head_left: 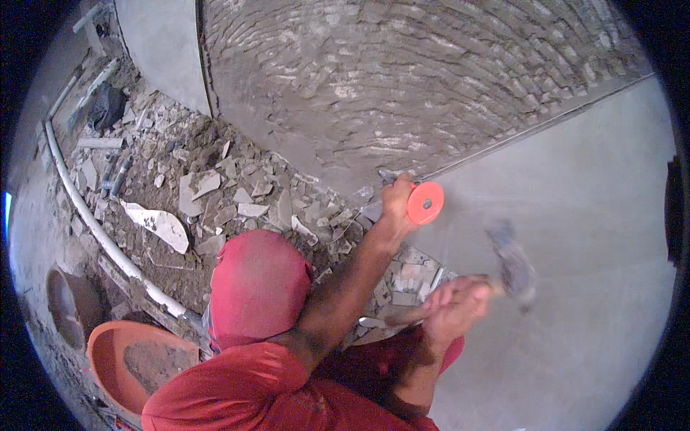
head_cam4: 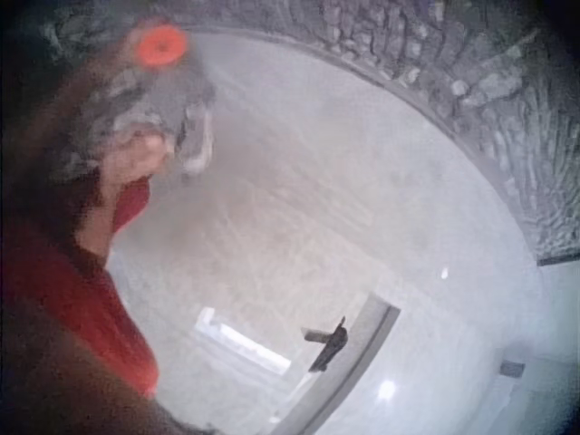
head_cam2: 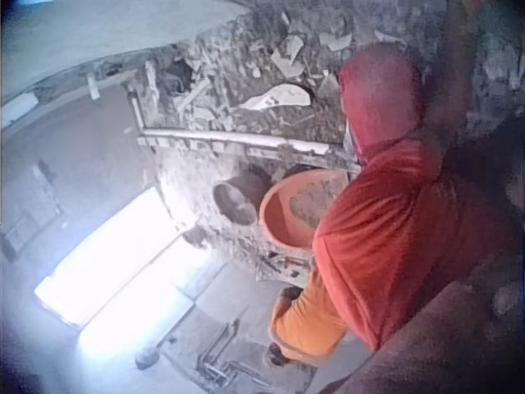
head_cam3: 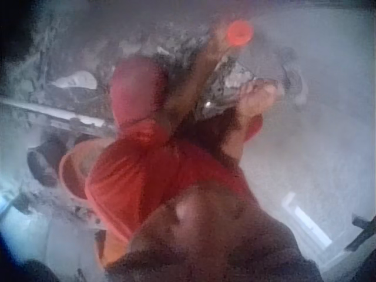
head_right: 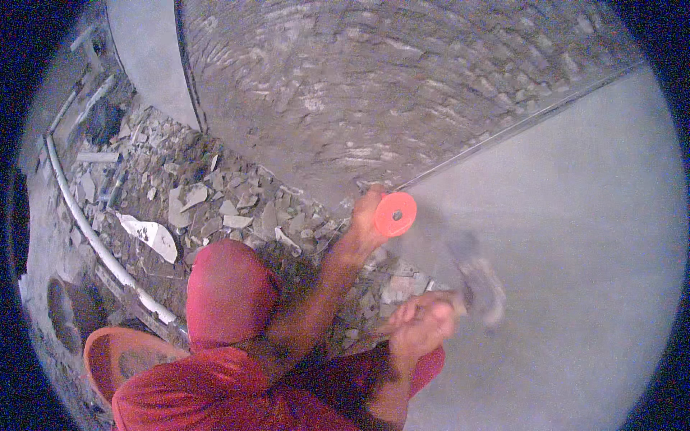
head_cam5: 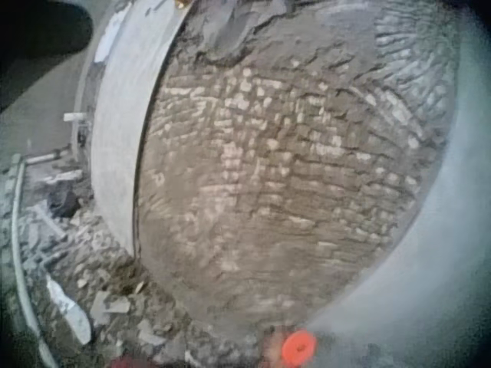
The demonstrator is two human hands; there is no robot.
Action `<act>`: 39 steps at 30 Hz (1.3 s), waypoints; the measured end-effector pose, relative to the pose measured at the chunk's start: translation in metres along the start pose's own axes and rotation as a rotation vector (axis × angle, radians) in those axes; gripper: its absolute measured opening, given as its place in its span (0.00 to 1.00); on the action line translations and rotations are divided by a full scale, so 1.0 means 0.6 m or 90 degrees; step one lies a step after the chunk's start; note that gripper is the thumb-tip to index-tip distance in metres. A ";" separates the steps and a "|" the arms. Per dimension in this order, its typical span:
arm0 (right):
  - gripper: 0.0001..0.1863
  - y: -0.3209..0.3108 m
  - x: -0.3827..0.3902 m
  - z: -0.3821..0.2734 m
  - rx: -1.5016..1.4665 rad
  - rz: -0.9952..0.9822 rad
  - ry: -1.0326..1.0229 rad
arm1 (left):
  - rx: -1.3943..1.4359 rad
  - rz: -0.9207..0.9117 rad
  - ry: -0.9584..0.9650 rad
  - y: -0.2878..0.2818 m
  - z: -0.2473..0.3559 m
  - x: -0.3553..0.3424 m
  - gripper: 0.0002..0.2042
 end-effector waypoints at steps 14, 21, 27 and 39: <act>0.25 0.028 -0.013 -0.019 -0.125 0.082 -0.048 | 0.110 -0.042 0.031 0.012 0.005 -0.017 0.10; 0.24 0.061 -0.041 0.055 0.263 -0.104 0.077 | -0.201 -0.121 0.210 -0.009 0.008 -0.022 0.10; 0.24 0.025 -0.003 0.028 -0.104 0.037 -0.029 | 0.013 -0.009 0.009 -0.011 0.010 -0.014 0.08; 0.22 0.024 0.005 0.022 -0.097 -0.042 -0.072 | -0.067 -0.126 0.108 -0.057 -0.018 -0.059 0.14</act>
Point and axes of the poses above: each hand's wrist, its own x-axis away from the middle knuckle, its own y-axis out of the palm, z = x × y, the point moved 3 cm from there along -x, towards the middle knuckle, and after that the axes turned 7 degrees about -z, right-handed, at the moved point
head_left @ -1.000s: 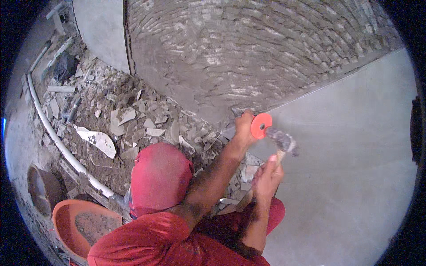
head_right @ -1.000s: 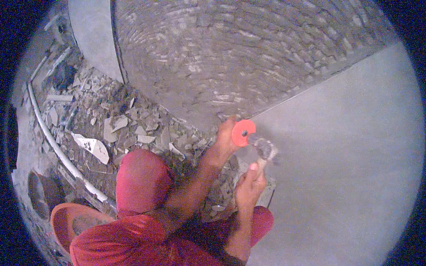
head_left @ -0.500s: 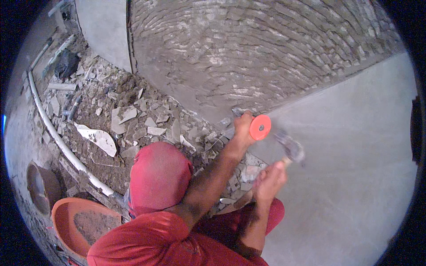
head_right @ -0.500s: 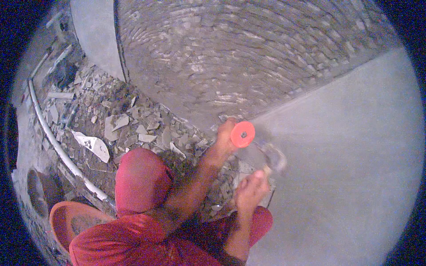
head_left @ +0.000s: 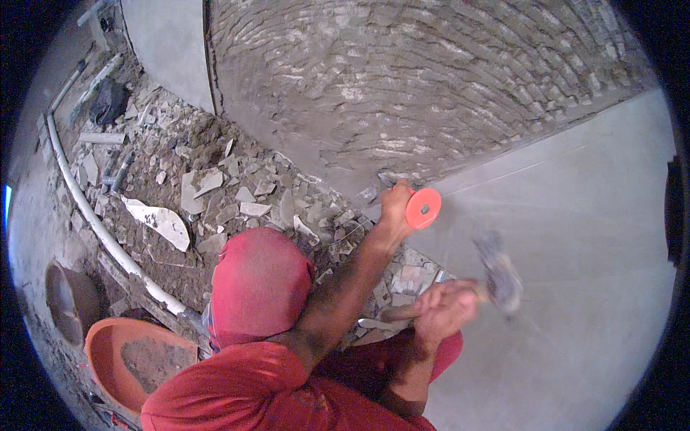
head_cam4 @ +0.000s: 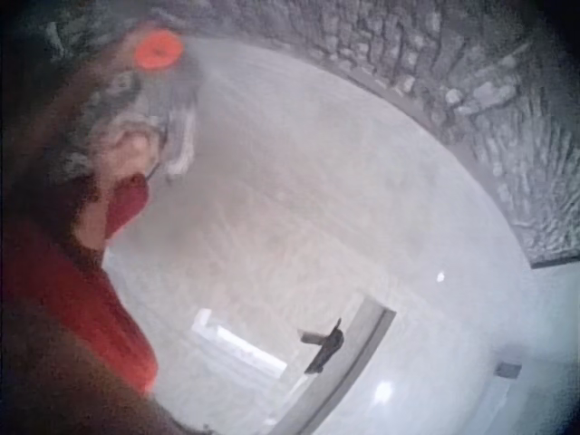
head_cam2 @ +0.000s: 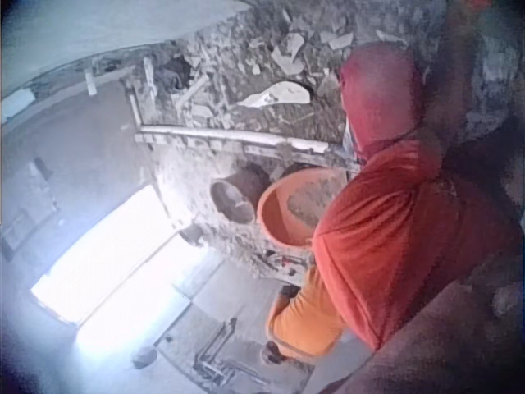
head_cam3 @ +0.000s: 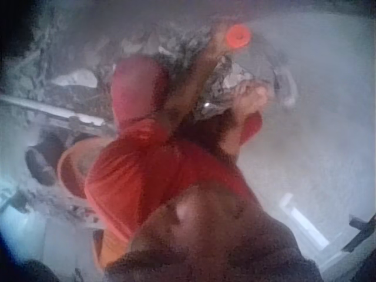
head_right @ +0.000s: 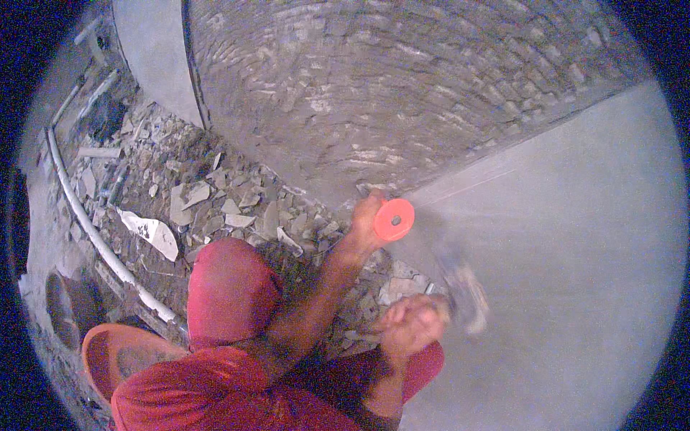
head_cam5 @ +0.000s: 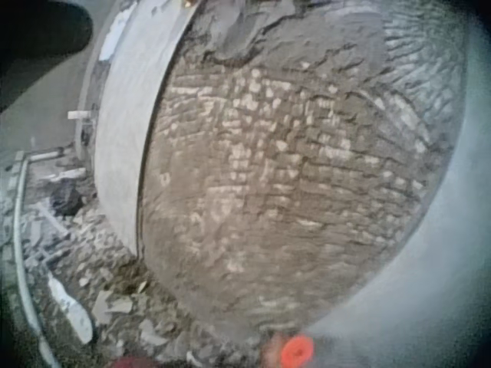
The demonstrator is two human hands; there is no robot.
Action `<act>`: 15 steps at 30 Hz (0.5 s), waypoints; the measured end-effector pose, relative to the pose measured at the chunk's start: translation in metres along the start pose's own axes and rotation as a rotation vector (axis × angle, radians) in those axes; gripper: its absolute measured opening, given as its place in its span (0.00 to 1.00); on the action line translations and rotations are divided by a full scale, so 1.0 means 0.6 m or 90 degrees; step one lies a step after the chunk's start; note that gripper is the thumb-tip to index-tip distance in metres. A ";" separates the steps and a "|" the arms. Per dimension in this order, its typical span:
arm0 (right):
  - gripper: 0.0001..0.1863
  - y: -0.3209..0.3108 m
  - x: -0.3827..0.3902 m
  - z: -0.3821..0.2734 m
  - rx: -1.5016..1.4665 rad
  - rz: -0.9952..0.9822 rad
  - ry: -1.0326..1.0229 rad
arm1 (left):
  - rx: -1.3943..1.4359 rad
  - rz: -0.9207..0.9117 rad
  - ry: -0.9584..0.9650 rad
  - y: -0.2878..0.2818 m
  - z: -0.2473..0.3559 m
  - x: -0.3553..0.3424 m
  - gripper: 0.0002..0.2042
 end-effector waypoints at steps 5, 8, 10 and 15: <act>0.22 0.030 -0.029 0.050 0.178 -0.054 0.067 | -0.137 -0.021 0.056 0.009 0.025 0.014 0.18; 0.22 0.013 -0.039 0.060 0.340 -0.061 0.202 | -0.549 -0.129 0.354 0.014 0.031 0.020 0.16; 0.22 -0.005 -0.032 0.043 0.279 0.008 0.234 | -0.302 -0.089 0.220 -0.004 0.008 -0.003 0.14; 0.21 0.005 -0.009 0.016 -0.088 0.079 0.001 | -0.502 -0.099 0.353 -0.012 0.004 -0.005 0.10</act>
Point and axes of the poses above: each hand's wrist, its own x-axis away from the middle knuckle, its own y-axis out of the palm, z = x × y, the point moved 3 cm from there along -x, towards the middle knuckle, and after that the axes turned 7 degrees about -z, right-handed, at the moved point
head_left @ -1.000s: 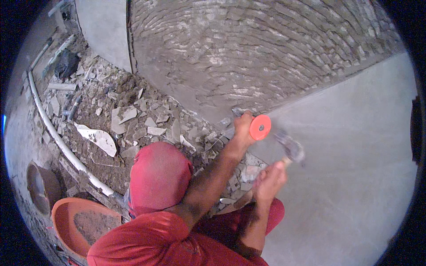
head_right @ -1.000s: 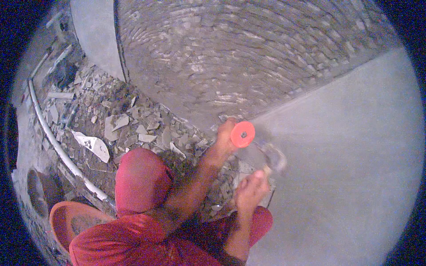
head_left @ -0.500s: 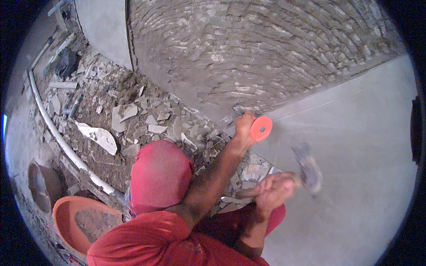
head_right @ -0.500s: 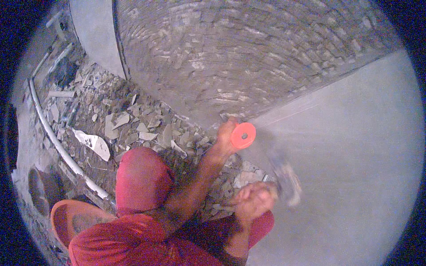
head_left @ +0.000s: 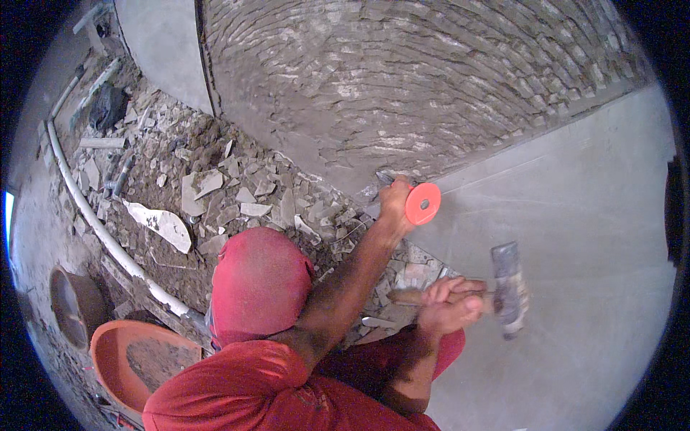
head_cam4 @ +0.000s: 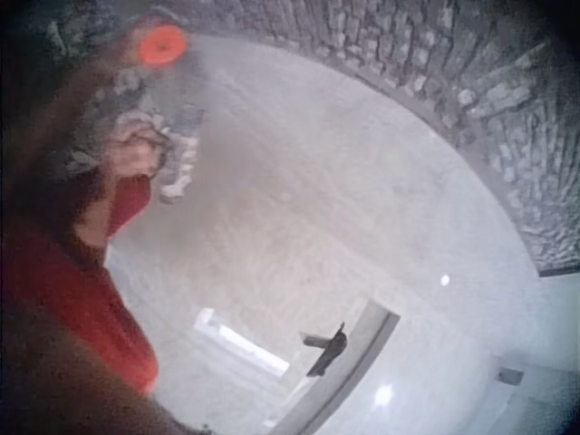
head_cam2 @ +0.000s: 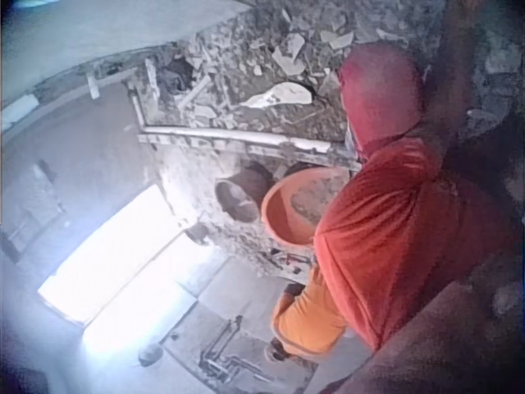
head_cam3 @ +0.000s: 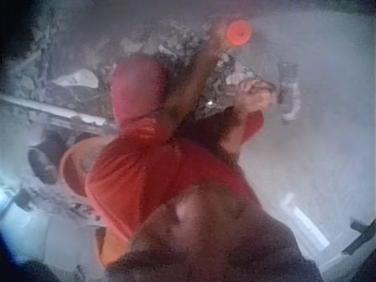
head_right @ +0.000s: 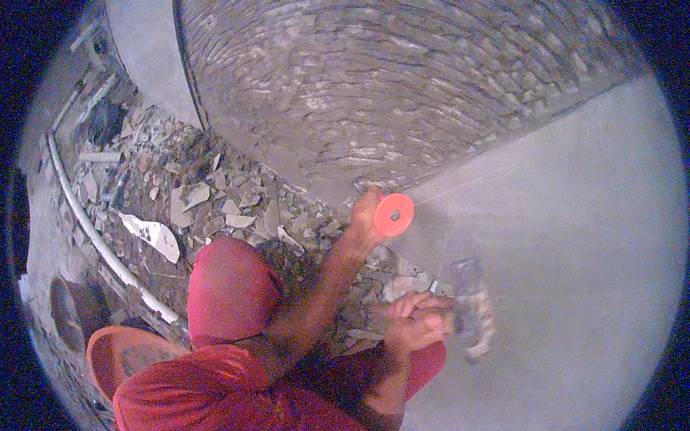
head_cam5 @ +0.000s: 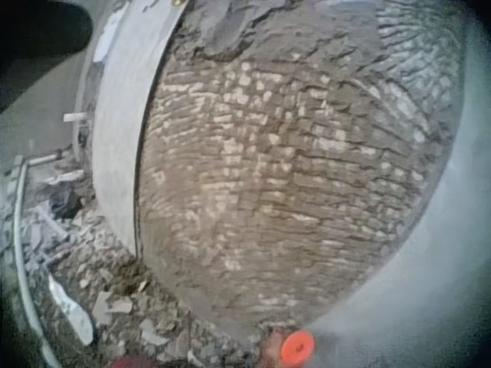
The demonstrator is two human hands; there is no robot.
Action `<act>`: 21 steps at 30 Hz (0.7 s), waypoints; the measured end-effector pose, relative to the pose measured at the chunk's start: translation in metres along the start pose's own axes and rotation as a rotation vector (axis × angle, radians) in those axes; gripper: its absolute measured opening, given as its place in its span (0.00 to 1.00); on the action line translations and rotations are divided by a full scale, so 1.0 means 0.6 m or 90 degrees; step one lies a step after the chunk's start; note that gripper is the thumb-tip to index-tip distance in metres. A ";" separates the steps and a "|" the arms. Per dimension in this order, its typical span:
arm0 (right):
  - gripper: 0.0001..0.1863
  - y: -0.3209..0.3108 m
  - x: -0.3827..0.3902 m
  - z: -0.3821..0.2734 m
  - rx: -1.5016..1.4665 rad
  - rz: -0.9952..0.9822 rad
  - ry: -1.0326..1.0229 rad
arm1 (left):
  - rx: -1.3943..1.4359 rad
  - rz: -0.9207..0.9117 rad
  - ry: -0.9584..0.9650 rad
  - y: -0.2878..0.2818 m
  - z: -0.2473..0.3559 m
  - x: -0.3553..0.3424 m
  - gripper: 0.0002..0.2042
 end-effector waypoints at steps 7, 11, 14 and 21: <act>0.22 0.008 -0.007 0.064 0.473 -0.124 0.078 | 0.515 0.125 -0.374 -0.014 0.047 0.003 0.10; 0.20 0.002 0.011 0.010 0.173 -0.056 0.035 | 0.635 0.192 -0.476 -0.010 0.051 0.003 0.10; 0.22 0.025 0.007 0.018 0.043 -0.082 0.107 | 0.650 0.199 -0.489 -0.001 0.042 0.001 0.10; 0.22 -0.004 -0.015 0.071 0.372 -0.142 0.243 | 0.272 0.061 -0.470 -0.012 0.001 0.009 0.10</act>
Point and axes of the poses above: each hand's wrist, its own x-axis away from the middle knuckle, its own y-axis out of the palm, z = x × y, the point moved 3 cm from there along -x, towards the middle knuckle, and after that the axes turned 7 degrees about -z, right-handed, at the moved point
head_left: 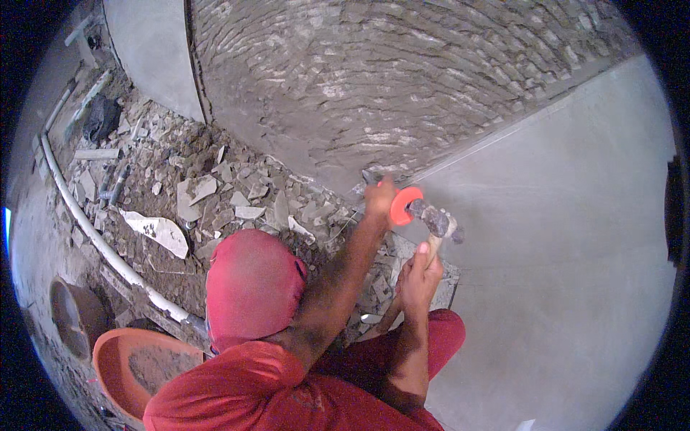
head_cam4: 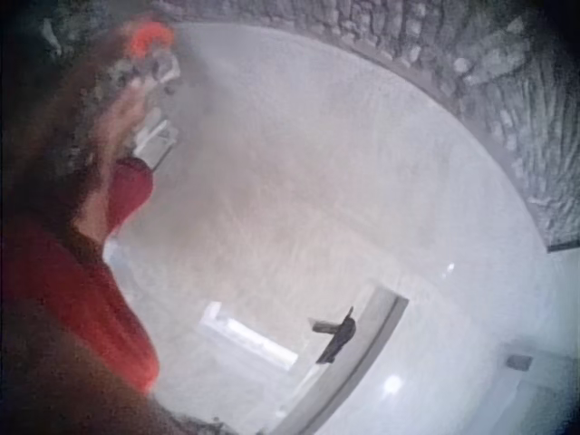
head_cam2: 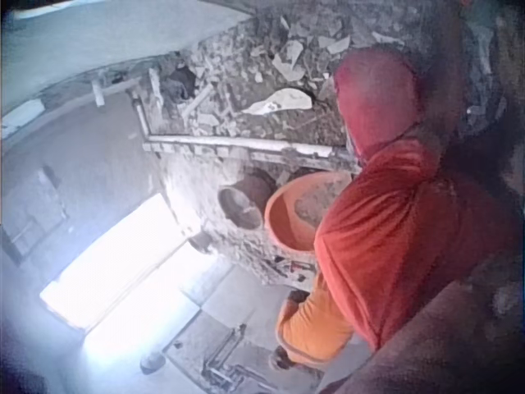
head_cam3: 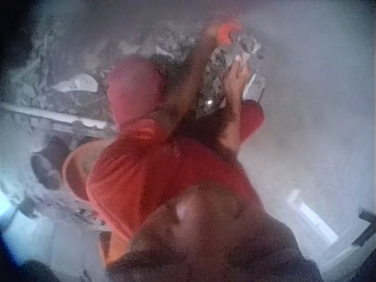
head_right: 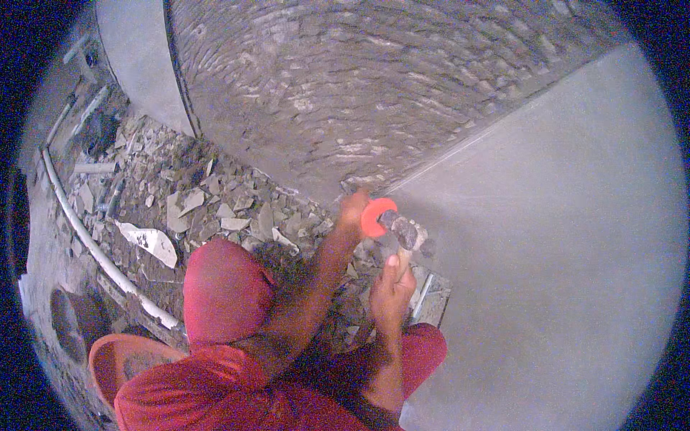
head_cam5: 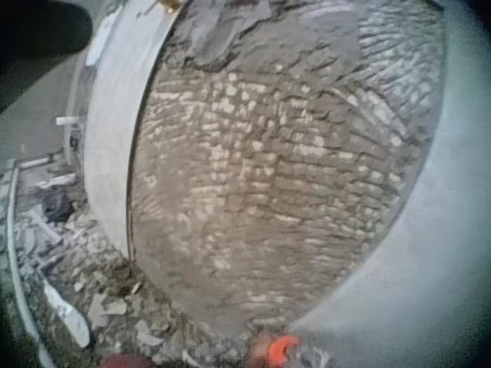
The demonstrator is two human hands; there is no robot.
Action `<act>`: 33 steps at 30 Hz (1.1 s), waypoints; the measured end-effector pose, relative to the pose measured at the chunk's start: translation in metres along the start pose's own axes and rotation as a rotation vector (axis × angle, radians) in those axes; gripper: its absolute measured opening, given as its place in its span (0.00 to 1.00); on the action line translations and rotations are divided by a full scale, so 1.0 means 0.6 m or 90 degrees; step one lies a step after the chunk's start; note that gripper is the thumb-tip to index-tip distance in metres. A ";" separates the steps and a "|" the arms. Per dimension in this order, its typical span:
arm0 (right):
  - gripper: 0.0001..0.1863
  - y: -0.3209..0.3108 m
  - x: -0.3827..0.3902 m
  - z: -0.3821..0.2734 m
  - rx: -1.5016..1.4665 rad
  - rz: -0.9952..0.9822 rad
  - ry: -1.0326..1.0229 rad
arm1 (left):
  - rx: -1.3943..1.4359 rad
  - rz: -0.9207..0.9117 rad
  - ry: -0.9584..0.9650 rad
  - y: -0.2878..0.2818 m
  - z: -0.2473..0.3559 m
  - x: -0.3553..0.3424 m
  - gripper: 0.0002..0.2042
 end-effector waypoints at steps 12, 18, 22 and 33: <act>0.26 -0.062 0.088 -0.086 -0.300 0.080 -0.222 | -0.420 -0.023 0.415 0.051 0.043 0.112 0.16; 0.22 -0.080 0.126 -0.081 -0.431 0.044 -0.423 | -0.186 -0.017 0.062 0.068 0.091 0.101 0.15; 0.10 -0.029 0.083 -0.066 0.242 0.092 -0.388 | -0.235 -0.025 0.070 0.082 0.109 0.104 0.12; 0.22 -0.041 0.083 -0.067 0.000 0.130 -0.371 | 0.002 0.053 -0.012 0.107 0.106 0.101 0.10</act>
Point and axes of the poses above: each hand's wrist, its own x-axis away from the middle knuckle, its own y-axis out of the palm, z = x × y, the point moved 3 cm from there along -x, towards the middle knuckle, and after that the axes turned 7 degrees about -z, right-handed, at the moved point
